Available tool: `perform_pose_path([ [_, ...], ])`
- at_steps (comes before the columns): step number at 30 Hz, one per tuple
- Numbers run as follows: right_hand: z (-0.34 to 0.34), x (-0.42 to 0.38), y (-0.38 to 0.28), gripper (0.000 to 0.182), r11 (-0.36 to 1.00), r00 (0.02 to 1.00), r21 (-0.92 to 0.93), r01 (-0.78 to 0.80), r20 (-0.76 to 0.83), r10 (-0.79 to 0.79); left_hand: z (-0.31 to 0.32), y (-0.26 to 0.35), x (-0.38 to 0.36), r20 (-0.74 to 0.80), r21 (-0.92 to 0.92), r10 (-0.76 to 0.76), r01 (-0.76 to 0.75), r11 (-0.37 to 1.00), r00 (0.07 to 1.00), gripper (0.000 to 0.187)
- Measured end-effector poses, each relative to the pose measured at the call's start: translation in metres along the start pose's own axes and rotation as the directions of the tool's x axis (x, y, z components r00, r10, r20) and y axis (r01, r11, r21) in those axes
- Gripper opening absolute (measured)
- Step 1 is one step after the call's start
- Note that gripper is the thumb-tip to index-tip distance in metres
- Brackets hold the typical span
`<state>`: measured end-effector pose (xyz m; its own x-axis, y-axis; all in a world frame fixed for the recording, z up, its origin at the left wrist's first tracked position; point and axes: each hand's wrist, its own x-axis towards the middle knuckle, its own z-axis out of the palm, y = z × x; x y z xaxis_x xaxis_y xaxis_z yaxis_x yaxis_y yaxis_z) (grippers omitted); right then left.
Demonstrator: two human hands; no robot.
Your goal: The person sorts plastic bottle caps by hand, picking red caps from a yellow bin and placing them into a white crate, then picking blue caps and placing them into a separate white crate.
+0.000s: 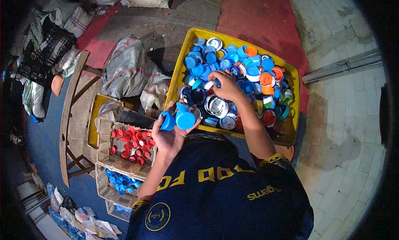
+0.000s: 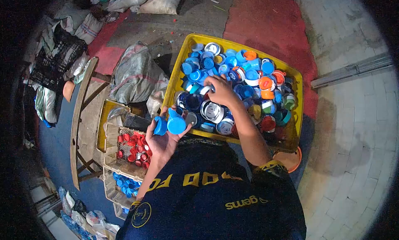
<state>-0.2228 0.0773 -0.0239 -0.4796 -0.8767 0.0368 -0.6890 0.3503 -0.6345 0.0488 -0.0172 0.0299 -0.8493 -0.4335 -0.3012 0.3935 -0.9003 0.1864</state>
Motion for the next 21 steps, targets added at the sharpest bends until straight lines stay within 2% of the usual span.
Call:
perform_pose_path([
  [4,-0.014,-0.002,-0.001,0.023,0.998,0.998,0.07,-0.003,0.068,-0.002,-0.005,0.004,0.002,-0.005,-0.006,0.016,-0.017,1.0,1.0,0.057],
  [8,-0.023,0.004,0.002,0.02,1.0,0.982,0.026,-0.01,0.189,0.005,0.0,0.006,0.002,-0.005,-0.001,0.035,-0.035,0.999,0.999,0.058],
  [11,-0.023,0.024,0.008,0.021,0.979,0.96,0.12,-0.167,0.245,0.134,-0.002,0.008,0.003,-0.002,0.002,0.047,-0.047,0.999,0.999,0.058],
  [13,-0.009,0.042,0.014,0.029,0.99,0.997,0.121,-0.076,0.037,0.072,-0.003,0.009,0.002,-0.015,0.005,0.052,-0.052,0.999,0.999,0.058],
  [15,0.013,0.064,0.011,0.032,0.99,0.982,0.135,0.038,-0.189,-0.012,-0.004,0.01,0.003,-0.027,0.005,0.058,-0.057,0.998,0.998,0.058],
  [16,0.018,0.072,0.001,0.042,0.991,0.982,0.133,-0.005,-0.187,0.03,-0.004,0.009,0.003,-0.033,0.004,0.06,-0.06,0.998,0.998,0.058],
  [19,0.036,0.089,-0.023,0.05,0.98,0.934,-0.183,0.079,-0.329,-0.137,-0.004,0.009,0.003,-0.02,0.003,0.058,-0.058,0.998,0.998,0.057],
  [21,0.045,0.098,-0.032,0.056,0.95,0.954,-0.308,0.053,-0.265,-0.139,-0.001,0.009,0.004,-0.018,0.012,0.06,-0.06,0.998,0.998,0.057],
])
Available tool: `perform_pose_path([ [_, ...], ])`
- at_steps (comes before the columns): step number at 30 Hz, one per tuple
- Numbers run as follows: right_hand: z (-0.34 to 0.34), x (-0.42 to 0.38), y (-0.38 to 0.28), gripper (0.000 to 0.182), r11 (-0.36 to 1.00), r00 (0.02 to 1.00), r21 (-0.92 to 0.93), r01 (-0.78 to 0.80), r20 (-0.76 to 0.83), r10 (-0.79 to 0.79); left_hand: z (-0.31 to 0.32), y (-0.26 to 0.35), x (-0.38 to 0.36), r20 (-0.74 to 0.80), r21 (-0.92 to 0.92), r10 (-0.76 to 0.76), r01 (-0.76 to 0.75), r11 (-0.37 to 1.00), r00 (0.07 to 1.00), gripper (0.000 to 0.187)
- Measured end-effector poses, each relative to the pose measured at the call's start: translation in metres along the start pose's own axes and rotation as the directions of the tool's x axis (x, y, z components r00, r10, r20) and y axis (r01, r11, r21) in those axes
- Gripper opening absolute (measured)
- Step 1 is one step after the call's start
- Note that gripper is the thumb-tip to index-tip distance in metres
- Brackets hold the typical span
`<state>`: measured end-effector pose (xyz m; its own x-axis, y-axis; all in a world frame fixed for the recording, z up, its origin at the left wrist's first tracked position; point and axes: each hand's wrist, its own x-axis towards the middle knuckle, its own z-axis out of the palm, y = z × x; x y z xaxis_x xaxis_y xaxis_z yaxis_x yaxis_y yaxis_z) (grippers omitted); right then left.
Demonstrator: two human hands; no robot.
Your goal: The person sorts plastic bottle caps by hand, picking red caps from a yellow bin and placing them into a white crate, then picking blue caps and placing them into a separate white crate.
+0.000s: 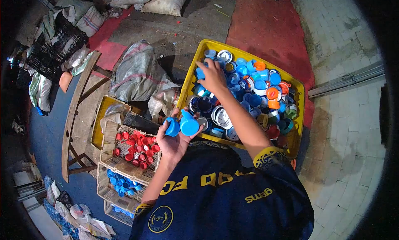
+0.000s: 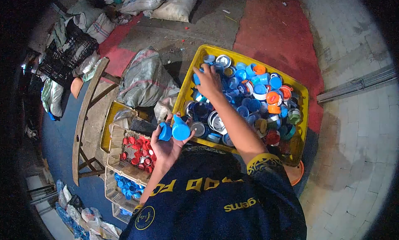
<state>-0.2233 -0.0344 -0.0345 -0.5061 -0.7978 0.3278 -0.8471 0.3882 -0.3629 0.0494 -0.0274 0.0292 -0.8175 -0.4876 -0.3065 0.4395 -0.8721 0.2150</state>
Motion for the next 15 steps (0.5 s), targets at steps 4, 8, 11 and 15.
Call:
perform_pose_path([
  [4,0.007,0.001,0.005,0.06,0.993,0.999,-0.107,0.049,0.012,-0.048,0.004,0.0,-0.002,-0.015,0.008,0.002,-0.002,1.0,1.0,0.056],
  [8,0.005,-0.013,0.012,0.054,0.998,0.996,-0.05,0.046,-0.078,-0.049,0.0,0.0,0.0,-0.013,-0.02,0.004,-0.005,1.0,1.0,0.055],
  [11,-0.014,-0.018,0.011,0.053,0.994,0.95,0.045,0.098,-0.302,-0.08,0.002,0.0,0.002,-0.013,-0.002,-0.005,0.005,1.0,1.0,0.056],
  [15,-0.055,-0.057,-0.008,0.048,0.783,0.966,0.613,-0.11,-0.118,0.228,0.008,-0.001,0.004,0.065,0.021,-0.026,0.024,0.999,0.998,0.056],
])
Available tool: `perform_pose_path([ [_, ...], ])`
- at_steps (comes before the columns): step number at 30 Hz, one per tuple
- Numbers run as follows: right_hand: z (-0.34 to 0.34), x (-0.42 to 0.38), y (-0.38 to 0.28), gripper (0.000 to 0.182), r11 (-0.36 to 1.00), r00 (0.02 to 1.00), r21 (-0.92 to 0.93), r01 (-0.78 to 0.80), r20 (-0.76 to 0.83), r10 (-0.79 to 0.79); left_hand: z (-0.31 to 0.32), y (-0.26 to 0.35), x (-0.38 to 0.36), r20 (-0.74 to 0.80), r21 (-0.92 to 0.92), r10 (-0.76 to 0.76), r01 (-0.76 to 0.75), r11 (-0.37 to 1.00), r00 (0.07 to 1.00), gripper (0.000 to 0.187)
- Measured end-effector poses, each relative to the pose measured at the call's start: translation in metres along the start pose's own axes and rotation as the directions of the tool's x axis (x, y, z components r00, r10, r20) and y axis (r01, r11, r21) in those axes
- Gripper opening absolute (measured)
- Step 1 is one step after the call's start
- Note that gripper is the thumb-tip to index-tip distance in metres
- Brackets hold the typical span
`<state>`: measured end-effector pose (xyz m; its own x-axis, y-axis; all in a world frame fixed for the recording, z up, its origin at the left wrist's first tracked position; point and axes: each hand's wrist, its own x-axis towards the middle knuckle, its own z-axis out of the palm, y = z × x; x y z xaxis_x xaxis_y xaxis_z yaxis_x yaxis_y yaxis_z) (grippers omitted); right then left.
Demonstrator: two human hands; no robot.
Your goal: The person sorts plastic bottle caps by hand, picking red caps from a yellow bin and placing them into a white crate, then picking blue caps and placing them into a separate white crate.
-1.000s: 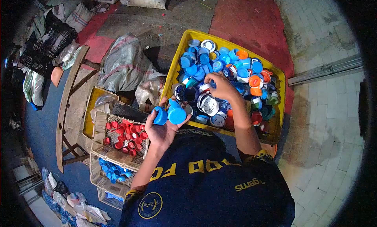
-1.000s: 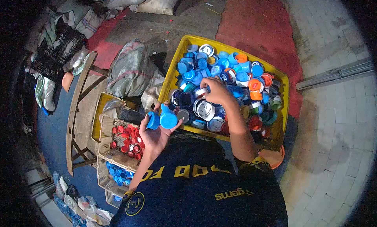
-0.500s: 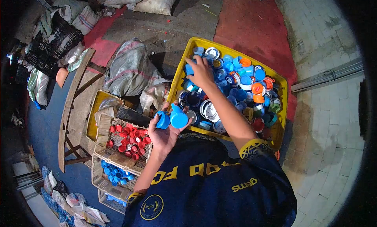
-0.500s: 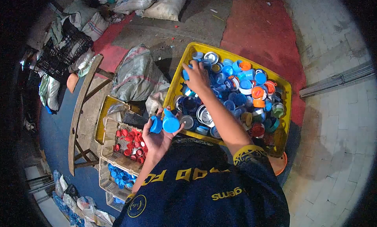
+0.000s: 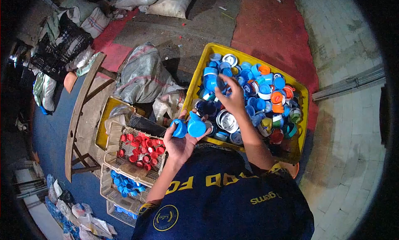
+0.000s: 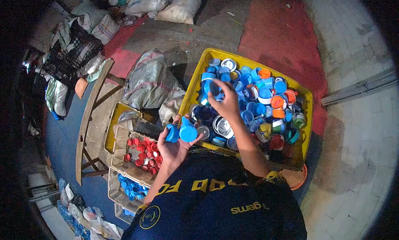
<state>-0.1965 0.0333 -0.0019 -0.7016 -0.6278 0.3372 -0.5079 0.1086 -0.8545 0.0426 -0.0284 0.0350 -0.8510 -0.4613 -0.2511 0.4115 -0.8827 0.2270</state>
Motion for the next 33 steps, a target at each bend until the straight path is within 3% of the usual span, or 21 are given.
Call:
perform_pose_path([
  [1,-0.012,-0.011,-0.014,0.05,0.982,0.986,0.15,-0.113,0.135,0.093,-0.001,-0.002,0.002,-0.004,-0.009,-0.011,0.011,1.0,1.0,0.056],
  [3,-0.027,-0.034,-0.036,0.051,0.962,0.953,0.21,-0.172,0.282,0.109,-0.004,-0.005,0.005,-0.013,-0.026,-0.043,0.042,0.999,0.999,0.055],
  [5,-0.033,-0.046,-0.047,0.051,0.979,0.944,0.176,0.101,0.293,-0.15,-0.002,-0.009,0.007,-0.026,0.003,-0.053,0.053,0.999,0.998,0.06],
  [9,-0.039,-0.065,-0.055,0.055,0.982,0.902,0.068,0.175,0.39,-0.187,-0.003,-0.014,0.011,0.021,0.056,-0.097,0.096,0.994,0.995,0.072],
  [10,-0.038,-0.066,-0.051,0.056,0.985,0.883,0.114,0.13,0.438,-0.168,-0.004,-0.015,0.011,0.022,0.058,-0.107,0.105,0.993,0.994,0.073],
  [19,-0.05,-0.075,-0.06,0.064,0.965,0.864,0.195,0.177,0.439,-0.247,-0.013,-0.018,0.014,0.105,0.063,-0.172,0.166,0.984,0.979,0.075],
  [23,-0.064,-0.072,-0.059,0.063,0.963,0.921,0.238,0.123,0.334,-0.2,-0.002,-0.021,0.016,0.172,0.059,-0.181,0.174,0.983,0.968,0.073],
  [25,-0.087,-0.055,-0.061,0.049,0.988,0.966,0.137,-0.078,0.257,0.041,0.002,-0.02,0.016,0.185,0.053,-0.187,0.18,0.982,0.965,0.073],
  [26,-0.098,-0.045,-0.043,0.039,0.997,0.993,-0.06,0.042,0.11,-0.035,0.001,-0.02,0.016,0.187,0.05,-0.191,0.185,0.982,0.964,0.073],
  [28,-0.134,-0.014,-0.002,0.034,0.946,1.0,-0.324,-0.011,-0.019,0.006,-0.001,-0.019,0.015,0.176,0.059,-0.199,0.191,0.98,0.964,0.072],
  [29,-0.15,-0.005,0.024,0.039,0.857,0.992,-0.51,-0.071,-0.127,0.006,-0.001,-0.019,0.015,0.164,0.071,-0.203,0.194,0.978,0.965,0.072],
  [30,-0.169,0.006,0.046,0.048,0.777,0.983,-0.603,-0.18,-0.139,0.12,-0.002,-0.019,0.014,0.152,0.083,-0.208,0.197,0.977,0.966,0.073],
  [33,-0.194,0.024,0.085,0.058,0.426,0.97,-0.873,-0.238,-0.191,0.152,-0.002,-0.018,0.012,0.125,0.089,-0.218,0.208,0.974,0.968,0.073],
])
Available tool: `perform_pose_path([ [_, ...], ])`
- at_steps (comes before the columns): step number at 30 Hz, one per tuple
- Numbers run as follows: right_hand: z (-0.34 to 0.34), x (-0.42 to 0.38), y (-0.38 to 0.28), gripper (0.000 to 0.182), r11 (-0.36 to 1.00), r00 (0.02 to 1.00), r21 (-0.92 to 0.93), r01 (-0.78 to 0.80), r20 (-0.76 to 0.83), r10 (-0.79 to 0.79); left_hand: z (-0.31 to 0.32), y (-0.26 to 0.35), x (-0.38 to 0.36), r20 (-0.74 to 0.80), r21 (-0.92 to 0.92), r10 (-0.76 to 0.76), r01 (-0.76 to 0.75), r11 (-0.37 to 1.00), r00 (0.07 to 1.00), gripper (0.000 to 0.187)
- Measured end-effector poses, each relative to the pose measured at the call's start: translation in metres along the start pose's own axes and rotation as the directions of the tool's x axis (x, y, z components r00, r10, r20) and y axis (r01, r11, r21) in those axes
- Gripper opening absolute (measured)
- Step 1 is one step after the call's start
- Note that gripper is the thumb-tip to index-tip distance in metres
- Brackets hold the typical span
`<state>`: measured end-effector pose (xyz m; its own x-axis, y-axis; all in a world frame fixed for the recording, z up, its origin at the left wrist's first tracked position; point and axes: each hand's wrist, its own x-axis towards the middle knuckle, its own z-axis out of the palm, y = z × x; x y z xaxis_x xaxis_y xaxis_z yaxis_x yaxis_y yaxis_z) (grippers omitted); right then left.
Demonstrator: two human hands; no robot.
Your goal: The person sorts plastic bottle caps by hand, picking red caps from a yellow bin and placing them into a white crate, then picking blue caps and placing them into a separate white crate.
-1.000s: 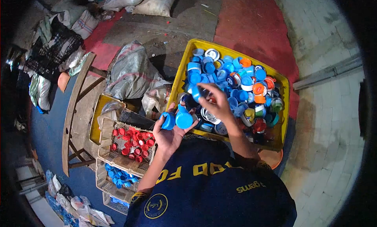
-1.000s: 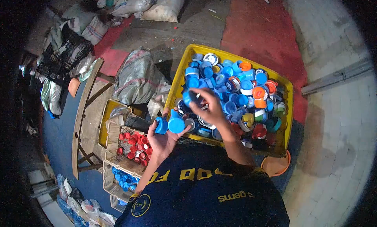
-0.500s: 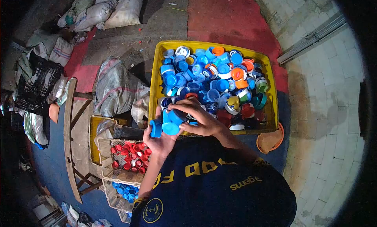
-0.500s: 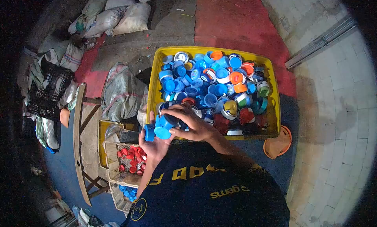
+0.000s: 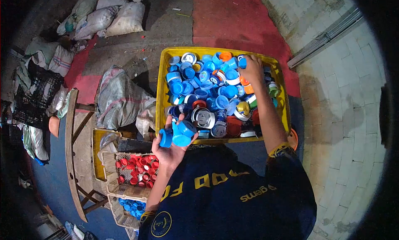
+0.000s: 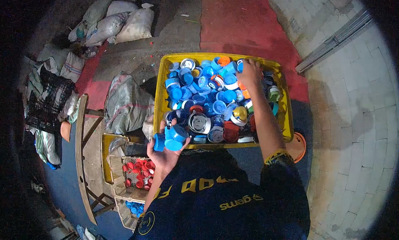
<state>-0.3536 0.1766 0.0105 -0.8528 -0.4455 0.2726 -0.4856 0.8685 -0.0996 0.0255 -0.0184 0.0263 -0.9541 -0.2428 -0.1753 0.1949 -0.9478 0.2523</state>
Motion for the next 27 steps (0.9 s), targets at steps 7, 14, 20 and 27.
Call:
perform_pose_path([
  [7,0.031,0.009,0.02,0.065,0.993,0.996,0.103,-0.052,0.073,0.045,-0.004,0.003,-0.001,0.015,-0.032,0.019,-0.019,0.999,1.0,0.069],
  [14,0.013,-0.006,0.019,0.061,0.939,0.997,0.339,0.052,-0.077,-0.028,-0.004,0.006,0.001,-0.005,-0.056,0.034,-0.034,0.998,0.999,0.067],
  [20,-0.007,-0.017,0.022,0.061,0.931,0.996,0.362,0.049,-0.083,-0.019,-0.006,0.004,0.006,0.031,-0.078,0.01,-0.008,0.997,0.999,0.068],
  [27,-0.016,-0.023,0.03,0.056,0.871,0.998,0.489,-0.037,-0.018,0.053,-0.002,0.002,0.009,-0.002,-0.065,-0.009,0.009,0.998,1.0,0.067],
])
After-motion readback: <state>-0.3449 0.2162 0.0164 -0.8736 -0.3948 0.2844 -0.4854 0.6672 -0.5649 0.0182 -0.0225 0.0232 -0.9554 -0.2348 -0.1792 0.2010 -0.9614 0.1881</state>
